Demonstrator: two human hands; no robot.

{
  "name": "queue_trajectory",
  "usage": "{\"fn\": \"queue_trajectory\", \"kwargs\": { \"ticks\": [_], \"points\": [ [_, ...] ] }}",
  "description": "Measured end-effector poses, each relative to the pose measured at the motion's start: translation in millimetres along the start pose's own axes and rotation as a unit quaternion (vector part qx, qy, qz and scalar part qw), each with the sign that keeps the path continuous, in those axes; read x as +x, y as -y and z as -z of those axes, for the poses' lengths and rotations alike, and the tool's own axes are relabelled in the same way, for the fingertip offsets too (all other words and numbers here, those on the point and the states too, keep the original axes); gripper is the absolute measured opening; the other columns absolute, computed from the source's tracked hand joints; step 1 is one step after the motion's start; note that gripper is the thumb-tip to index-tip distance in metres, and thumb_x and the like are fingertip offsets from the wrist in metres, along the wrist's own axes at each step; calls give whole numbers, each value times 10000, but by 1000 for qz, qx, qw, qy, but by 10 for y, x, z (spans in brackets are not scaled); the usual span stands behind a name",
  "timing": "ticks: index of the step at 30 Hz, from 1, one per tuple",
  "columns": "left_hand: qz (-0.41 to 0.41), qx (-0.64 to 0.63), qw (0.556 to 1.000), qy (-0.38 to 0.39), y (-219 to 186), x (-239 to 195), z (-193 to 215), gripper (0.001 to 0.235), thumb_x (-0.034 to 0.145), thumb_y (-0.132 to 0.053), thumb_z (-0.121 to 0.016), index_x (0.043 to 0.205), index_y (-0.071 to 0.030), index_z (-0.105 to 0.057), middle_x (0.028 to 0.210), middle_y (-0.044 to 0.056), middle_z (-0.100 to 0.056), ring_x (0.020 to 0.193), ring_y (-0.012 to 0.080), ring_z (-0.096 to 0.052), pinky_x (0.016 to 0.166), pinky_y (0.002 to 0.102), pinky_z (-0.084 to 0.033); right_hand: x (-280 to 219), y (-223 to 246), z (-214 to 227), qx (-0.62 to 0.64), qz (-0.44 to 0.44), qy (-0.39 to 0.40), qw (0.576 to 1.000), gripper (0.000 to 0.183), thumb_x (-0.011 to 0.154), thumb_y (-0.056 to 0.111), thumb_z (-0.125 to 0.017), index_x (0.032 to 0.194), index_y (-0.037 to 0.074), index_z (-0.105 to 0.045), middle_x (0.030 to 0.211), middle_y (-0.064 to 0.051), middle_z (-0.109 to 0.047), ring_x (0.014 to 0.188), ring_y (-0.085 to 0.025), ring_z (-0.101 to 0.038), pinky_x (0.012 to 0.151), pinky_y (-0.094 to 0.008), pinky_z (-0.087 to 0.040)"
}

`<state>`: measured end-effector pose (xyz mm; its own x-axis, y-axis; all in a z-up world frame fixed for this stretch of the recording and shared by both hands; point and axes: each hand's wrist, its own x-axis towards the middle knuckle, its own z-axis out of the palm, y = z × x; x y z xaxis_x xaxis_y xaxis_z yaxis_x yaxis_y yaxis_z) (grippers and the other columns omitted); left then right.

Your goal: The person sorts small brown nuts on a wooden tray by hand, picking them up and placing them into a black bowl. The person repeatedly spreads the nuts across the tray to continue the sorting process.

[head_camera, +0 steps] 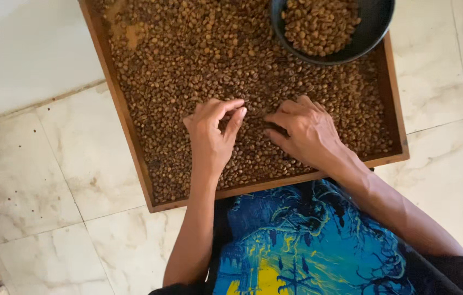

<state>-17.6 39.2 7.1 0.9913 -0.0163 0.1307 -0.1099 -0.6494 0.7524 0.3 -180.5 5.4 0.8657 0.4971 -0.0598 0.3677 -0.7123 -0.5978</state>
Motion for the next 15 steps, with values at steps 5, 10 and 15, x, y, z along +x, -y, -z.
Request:
{"fn": "queue_trajectory", "kwargs": {
  "ticks": [5, 10, 15],
  "points": [
    [42, -17, 999, -14, 27, -143, 126, 175, 1076, -331, -645, 1164, -215, -742, 928, -27, -671, 910, 179, -617, 874, 388, -339, -12, 50, 171, -61, -13, 31, 998, 149, 977, 266, -691, 964, 159, -794, 825, -44, -706, 836, -280, -674, 717, -395, -552],
    [57, -41, 997, 0, 108, -244, 74, 152, 1063, -261, -655, 1140, -183, -761, 949, -5, -698, 900, 181, -614, 870, 372, -320, 0, -114, 223, -40, -73, -1, 996, 188, 1050, 234, -680, 995, 108, -810, 837, -94, -733, 825, -293, -697, 684, -363, -568],
    [58, -40, 998, 2, 53, -241, 88, 151, 1060, -237, -667, 1169, -176, -752, 990, 3, -682, 956, 180, -593, 891, 382, -324, 138, -96, 194, -75, -100, -22, 992, 183, 997, 298, -710, 1147, 237, -796, 1046, -36, -718, 989, -283, -668, 799, -411, -558]
  ]
}}
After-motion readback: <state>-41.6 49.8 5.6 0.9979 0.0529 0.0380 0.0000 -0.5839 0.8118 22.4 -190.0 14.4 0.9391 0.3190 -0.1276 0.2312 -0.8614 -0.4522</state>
